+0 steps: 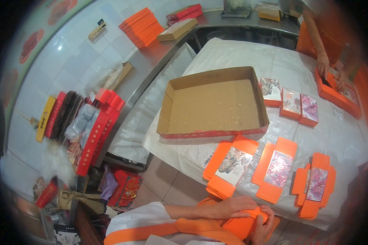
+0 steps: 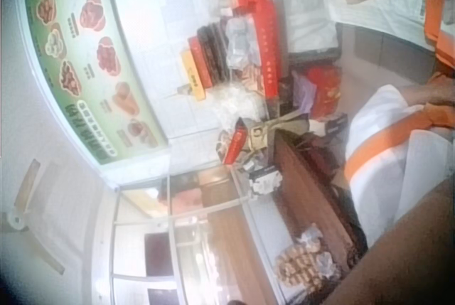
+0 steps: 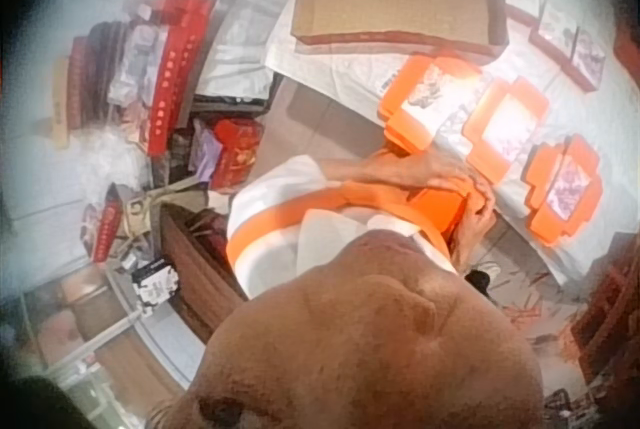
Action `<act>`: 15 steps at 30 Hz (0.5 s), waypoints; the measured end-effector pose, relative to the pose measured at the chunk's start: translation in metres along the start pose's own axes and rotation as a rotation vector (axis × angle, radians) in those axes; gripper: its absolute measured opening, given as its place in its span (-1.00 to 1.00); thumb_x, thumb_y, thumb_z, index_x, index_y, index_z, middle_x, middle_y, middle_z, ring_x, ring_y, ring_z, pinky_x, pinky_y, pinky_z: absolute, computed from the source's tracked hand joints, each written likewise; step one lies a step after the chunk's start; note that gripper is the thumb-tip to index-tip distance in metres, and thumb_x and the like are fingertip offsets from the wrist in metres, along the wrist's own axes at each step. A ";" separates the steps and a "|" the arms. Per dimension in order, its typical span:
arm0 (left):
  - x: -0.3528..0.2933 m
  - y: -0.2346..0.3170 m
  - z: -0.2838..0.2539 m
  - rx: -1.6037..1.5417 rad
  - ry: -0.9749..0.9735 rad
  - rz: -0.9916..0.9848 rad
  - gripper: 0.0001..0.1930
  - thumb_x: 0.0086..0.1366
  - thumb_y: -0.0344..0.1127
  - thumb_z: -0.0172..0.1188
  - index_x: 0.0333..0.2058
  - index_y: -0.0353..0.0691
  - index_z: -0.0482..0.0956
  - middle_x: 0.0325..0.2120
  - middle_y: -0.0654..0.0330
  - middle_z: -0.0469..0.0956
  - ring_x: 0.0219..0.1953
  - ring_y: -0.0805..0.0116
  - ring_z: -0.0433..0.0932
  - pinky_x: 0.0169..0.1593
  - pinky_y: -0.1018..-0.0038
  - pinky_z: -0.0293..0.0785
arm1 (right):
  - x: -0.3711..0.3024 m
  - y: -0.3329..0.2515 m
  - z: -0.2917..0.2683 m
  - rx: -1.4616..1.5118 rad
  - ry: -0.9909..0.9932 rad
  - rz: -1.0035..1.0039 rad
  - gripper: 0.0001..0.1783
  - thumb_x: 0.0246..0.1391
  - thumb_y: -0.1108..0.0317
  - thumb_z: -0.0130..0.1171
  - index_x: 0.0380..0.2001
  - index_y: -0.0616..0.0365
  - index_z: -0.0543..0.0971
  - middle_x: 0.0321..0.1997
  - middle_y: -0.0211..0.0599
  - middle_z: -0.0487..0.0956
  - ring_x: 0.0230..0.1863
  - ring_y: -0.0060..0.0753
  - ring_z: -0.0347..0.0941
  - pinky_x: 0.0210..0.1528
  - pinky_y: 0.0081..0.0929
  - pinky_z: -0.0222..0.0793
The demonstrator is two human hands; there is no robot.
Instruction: The person assembles orange cardboard boxes by folding flaps and tucking them into slots. They handle multiple flat-packed box components, fold them into shape, and place finished boxes on the table. The person also briefly walks to a shelf to retrieve items before returning to the assembly task.
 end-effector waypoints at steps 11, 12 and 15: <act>0.012 -0.015 0.009 -0.186 -0.094 -0.337 -0.75 0.29 -0.30 0.04 -0.10 -0.25 0.48 -0.23 0.13 0.49 -0.14 0.25 0.48 -0.09 0.45 0.39 | 0.006 0.009 -0.012 0.022 0.057 0.104 -0.82 0.17 0.30 0.02 -0.32 0.21 0.42 -0.25 -0.34 0.45 -0.15 -0.52 0.32 0.00 -0.54 0.19; 0.011 -0.017 0.010 -0.210 -0.126 -0.347 -0.75 0.29 -0.31 0.04 -0.10 -0.26 0.48 -0.23 0.14 0.49 -0.14 0.26 0.48 -0.09 0.45 0.39 | 0.006 0.010 -0.010 0.009 0.044 0.113 -0.83 0.18 0.30 0.02 -0.32 0.20 0.43 -0.24 -0.33 0.45 -0.14 -0.51 0.32 0.01 -0.53 0.19; 0.011 -0.018 0.010 -0.255 -0.176 -0.304 -0.75 0.29 -0.33 0.02 -0.10 -0.28 0.47 -0.21 0.13 0.48 -0.13 0.25 0.48 -0.08 0.46 0.38 | 0.003 0.008 -0.003 0.031 0.005 0.096 -0.85 0.19 0.33 -0.01 -0.33 0.20 0.43 -0.22 -0.30 0.46 -0.13 -0.48 0.33 0.03 -0.49 0.18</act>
Point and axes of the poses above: each hand's wrist, its own x-axis towards the middle knuckle, its own z-axis out of the palm, y = z × x, the point moved 9 cm from there along x, towards the middle knuckle
